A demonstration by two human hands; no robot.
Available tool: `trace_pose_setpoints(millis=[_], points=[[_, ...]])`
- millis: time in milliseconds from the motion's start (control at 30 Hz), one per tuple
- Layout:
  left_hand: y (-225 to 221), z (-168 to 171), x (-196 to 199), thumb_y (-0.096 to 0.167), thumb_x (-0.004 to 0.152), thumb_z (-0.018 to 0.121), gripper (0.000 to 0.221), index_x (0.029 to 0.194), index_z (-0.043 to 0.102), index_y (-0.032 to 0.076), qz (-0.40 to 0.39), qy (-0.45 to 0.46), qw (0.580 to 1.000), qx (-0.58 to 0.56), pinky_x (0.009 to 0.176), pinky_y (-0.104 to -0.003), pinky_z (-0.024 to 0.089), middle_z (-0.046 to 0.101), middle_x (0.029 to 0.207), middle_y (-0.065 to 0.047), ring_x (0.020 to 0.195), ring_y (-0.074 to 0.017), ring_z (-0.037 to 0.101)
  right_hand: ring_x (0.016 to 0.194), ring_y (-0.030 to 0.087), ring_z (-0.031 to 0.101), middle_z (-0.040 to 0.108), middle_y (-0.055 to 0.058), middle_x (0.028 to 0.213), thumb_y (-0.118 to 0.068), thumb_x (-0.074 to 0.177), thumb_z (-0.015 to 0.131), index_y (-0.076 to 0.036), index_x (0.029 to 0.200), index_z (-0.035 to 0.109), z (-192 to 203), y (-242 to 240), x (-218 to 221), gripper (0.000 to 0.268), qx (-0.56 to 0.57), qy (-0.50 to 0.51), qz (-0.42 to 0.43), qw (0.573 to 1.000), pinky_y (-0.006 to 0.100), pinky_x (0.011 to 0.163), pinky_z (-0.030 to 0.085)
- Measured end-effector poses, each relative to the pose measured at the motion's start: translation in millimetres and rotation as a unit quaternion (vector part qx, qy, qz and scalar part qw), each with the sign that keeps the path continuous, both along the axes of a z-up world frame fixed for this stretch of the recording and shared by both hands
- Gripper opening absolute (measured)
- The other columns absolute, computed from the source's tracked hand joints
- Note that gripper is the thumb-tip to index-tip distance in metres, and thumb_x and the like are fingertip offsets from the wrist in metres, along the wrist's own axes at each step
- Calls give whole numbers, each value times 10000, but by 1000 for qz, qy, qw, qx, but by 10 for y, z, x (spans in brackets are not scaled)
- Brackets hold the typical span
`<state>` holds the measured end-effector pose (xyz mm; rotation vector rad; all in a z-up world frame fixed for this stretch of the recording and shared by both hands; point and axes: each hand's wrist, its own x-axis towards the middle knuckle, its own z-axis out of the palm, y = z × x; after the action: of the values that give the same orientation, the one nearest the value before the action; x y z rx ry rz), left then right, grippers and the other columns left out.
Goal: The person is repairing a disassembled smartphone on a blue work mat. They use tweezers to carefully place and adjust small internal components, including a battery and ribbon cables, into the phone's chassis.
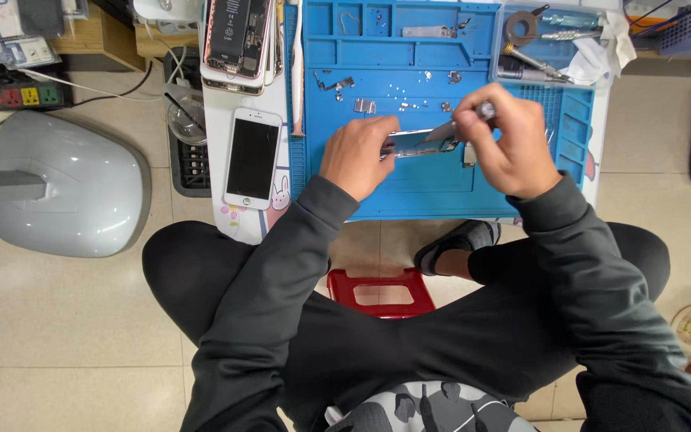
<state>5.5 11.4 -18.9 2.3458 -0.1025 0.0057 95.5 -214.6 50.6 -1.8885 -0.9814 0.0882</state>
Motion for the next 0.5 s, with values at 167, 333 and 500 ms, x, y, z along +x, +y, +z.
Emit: trace_pose_setpoints(millis=[167, 333, 500], points=[[2, -5, -33, -24, 818, 813, 360, 1130, 695, 110, 0, 1, 1000, -7, 649, -494, 642, 728, 847, -90, 832, -342, 766, 644, 281, 617, 634, 100, 699, -45, 1064, 685, -14, 999, 700, 50, 213, -127, 73, -83, -96, 18, 992, 364, 567, 521], [-25, 80, 4, -27, 811, 817, 306, 1064, 692, 94, 2, 1, 1000, -11, 644, -504, 647, 734, 816, -117, 811, -355, 768, 827, 286, 665, 651, 45, 727, -108, 1044, 697, -98, 939, 687, -72, 219, -108, 106, -113, -178, 4, 977, 392, 714, 540], [-36, 83, 6, -8, 805, 827, 275, 1022, 693, 97, 18, -3, 1000, -5, 625, -510, 638, 733, 778, -115, 777, -357, 769, 631, 237, 601, 607, 32, 685, -108, 1092, 653, -80, 992, 681, -23, 224, -199, 108, -134, -153, -13, 979, 356, 611, 502]])
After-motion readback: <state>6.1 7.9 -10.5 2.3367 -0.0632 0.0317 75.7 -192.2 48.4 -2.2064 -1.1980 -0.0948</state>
